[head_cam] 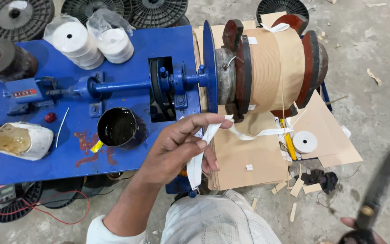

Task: The person operates a blue winding machine to wrap a beige paper strip around a cylindrical fan component. They secure the strip with white tape, cut the tape with scissors, and continue wrapping the paper around the rotating part.

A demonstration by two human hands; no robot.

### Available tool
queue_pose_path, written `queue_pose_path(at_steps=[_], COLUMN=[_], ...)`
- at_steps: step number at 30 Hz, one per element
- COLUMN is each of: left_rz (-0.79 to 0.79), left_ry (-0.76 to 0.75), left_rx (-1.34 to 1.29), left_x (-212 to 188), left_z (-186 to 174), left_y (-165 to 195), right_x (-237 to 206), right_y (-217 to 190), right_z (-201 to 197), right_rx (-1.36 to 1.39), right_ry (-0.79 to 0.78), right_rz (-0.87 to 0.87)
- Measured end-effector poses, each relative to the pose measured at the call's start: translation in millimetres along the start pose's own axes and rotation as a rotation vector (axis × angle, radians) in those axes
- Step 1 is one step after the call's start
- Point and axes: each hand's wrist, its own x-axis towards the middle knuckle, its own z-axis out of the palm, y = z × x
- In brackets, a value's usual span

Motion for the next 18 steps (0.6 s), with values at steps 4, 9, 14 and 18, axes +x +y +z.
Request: queue_pose_path(at_steps=[4,9,14,18], left_rz=[0.041,0.039,0.074,0.016], left_ry=[0.005,-0.016,0.032,0.149], left_rx=[0.062,0.082,0.103,0.077], left_x=[-1,-11,-31,-45], left_z=[8,10,-3,-21], left_y=[11,18,15,5], right_x=[11,32,58,100], right_y=[31,36,38,41], right_z=[70,212,281,289], right_rx=[-0.359,-0.874,-0.693,-0.727], right_ry=[-0.289,-0.602,-0.570,-0.502], right_rz=[0.385,0.469,0.447,0.537])
